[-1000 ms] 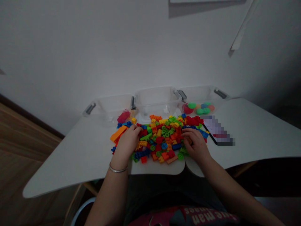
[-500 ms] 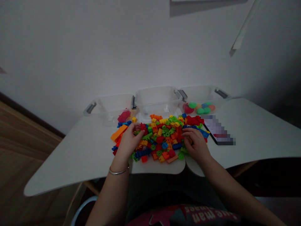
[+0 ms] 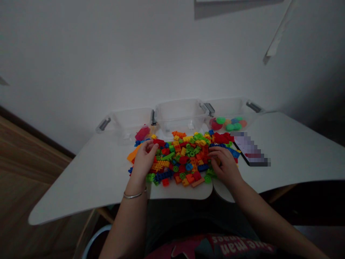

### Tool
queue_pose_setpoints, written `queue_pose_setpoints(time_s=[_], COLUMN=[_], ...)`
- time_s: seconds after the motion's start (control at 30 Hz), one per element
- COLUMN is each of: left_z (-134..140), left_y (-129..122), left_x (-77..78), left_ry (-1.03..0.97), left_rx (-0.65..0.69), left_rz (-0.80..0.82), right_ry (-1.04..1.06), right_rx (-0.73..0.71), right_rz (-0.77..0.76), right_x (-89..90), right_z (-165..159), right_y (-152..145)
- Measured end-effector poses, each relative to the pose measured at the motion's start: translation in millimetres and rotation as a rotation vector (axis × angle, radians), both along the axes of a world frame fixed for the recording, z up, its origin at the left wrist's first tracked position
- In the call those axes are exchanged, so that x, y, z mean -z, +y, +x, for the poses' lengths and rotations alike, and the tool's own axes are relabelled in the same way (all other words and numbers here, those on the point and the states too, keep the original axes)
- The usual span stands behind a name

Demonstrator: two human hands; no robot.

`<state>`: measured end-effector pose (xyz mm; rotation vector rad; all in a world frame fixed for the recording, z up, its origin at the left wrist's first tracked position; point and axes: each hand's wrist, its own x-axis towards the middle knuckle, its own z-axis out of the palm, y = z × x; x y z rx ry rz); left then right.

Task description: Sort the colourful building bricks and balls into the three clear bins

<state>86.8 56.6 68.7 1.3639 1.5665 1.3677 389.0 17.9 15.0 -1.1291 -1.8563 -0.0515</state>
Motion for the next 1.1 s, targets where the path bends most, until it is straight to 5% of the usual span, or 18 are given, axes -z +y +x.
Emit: queue_pose_setpoints(time_s=[0.23, 0.47, 0.7, 0.8, 0.97, 1.1], left_z=[7.0, 5.6, -14.6, -24.2, -40.1, -39.8], left_y=[-2.7, 1.6, 33.3, 47.9, 62.2, 60.5], left_x=[-4.1, -19.9, -38.5, -43.1, -45.7, -47.1], left_ry=[0.082, -0.294, -0.631, -0.449, 0.193, 0.625], left_rx=[0.062, -0.036, -0.211, -0.233, -0.327, -0.455], left_rz=[0.158, 0.315, 0.454, 0.482, 0.499, 0.359], right_ry=[0.010, 0.000, -0.021, -0.023, -0.022, -0.031], right_rx=[0.012, 0.008, 0.009, 0.009, 0.001, -0.008], right_rz=[0.005, 0.005, 0.033, 0.037, 0.047, 0.047], right_x=[-1.1, -1.0, -0.2, -0.1, -0.8, -1.2], right_z=[-0.8, 0.8, 1.7, 2.4, 3.2, 2.6], right_y=[-0.5, -0.4, 1.0, 1.0, 1.5, 1.5])
